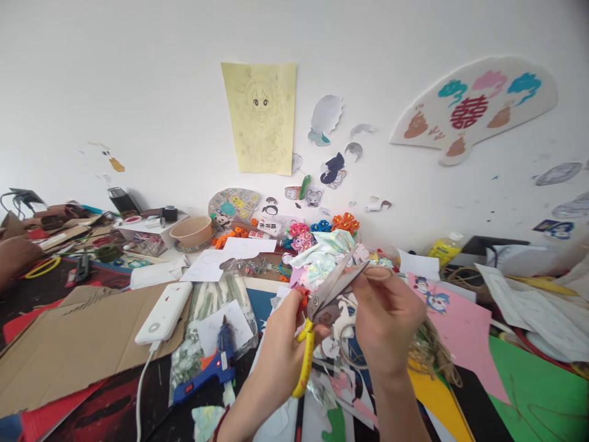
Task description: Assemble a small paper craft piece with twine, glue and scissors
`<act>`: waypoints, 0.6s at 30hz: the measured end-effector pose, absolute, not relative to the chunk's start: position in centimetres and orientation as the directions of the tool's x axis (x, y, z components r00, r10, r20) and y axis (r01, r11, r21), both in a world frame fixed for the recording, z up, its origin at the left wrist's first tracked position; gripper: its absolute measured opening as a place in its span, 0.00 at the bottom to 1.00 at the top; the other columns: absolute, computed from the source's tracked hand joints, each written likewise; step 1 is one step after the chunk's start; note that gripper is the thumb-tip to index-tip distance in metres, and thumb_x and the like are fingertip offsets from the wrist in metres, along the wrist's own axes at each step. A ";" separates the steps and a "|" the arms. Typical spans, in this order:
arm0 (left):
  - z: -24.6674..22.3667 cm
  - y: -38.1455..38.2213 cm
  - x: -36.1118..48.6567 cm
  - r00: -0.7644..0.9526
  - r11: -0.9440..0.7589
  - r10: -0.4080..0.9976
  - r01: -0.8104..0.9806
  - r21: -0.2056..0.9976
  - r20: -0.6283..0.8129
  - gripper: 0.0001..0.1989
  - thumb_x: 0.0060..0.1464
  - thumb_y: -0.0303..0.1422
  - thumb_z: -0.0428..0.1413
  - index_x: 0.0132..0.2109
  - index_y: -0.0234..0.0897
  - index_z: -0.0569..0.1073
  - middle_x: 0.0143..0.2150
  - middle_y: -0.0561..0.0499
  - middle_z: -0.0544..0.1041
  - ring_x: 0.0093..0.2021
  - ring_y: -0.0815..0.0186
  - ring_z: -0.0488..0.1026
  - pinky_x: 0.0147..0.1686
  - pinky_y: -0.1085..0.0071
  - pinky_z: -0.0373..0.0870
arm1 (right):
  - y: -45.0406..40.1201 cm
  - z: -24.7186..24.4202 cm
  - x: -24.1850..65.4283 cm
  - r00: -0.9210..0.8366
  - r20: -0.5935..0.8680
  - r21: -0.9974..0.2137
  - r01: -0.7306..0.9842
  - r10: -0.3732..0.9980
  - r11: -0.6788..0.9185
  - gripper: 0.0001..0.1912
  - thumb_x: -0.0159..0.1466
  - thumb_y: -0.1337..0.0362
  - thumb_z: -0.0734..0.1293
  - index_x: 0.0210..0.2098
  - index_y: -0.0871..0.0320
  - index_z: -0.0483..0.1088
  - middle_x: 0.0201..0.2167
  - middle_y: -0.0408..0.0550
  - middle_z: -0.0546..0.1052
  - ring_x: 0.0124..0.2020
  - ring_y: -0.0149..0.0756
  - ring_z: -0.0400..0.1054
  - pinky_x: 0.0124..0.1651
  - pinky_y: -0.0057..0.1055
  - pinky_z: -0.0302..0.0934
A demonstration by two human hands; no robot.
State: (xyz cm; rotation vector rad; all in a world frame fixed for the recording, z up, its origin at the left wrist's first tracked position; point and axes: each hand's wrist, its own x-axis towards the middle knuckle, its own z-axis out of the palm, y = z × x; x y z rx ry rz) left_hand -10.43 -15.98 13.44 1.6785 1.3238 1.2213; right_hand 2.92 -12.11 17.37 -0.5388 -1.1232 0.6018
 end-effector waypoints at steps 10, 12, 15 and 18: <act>13.3 -16.1 -10.6 0.041 -0.261 0.963 0.400 0.878 0.267 0.19 0.57 0.49 0.53 0.32 0.39 0.58 0.28 0.56 0.60 0.29 0.68 0.52 0.28 0.72 0.48 | -12.6 17.7 3.5 0.324 0.687 -0.689 0.008 0.650 0.724 0.05 0.61 0.67 0.72 0.28 0.57 0.75 0.22 0.41 0.75 0.23 0.30 0.70 0.29 0.26 0.68; 13.2 -16.0 -10.7 0.038 -0.252 0.965 0.412 0.876 0.260 0.21 0.57 0.50 0.53 0.31 0.39 0.57 0.26 0.57 0.58 0.28 0.69 0.51 0.27 0.72 0.48 | -12.6 17.7 3.6 0.328 0.676 -0.702 0.017 0.659 0.712 0.05 0.61 0.66 0.73 0.28 0.57 0.76 0.23 0.41 0.76 0.24 0.30 0.71 0.29 0.26 0.69; 13.1 -15.9 -11.0 0.054 -0.243 0.969 0.388 0.889 0.241 0.22 0.57 0.51 0.53 0.29 0.38 0.57 0.25 0.57 0.58 0.27 0.70 0.52 0.26 0.73 0.49 | -12.2 17.6 3.8 0.329 0.612 -0.756 -0.025 0.719 0.654 0.05 0.59 0.64 0.74 0.30 0.57 0.76 0.25 0.43 0.79 0.26 0.32 0.74 0.31 0.27 0.71; 12.7 -15.7 -11.2 0.097 -0.264 0.965 0.303 0.916 0.246 0.22 0.60 0.52 0.49 0.31 0.37 0.62 0.25 0.56 0.61 0.25 0.71 0.54 0.26 0.73 0.52 | -11.5 17.5 3.9 0.278 0.536 -0.803 -0.124 0.797 0.583 0.07 0.58 0.62 0.75 0.30 0.58 0.76 0.24 0.44 0.79 0.25 0.33 0.74 0.31 0.29 0.72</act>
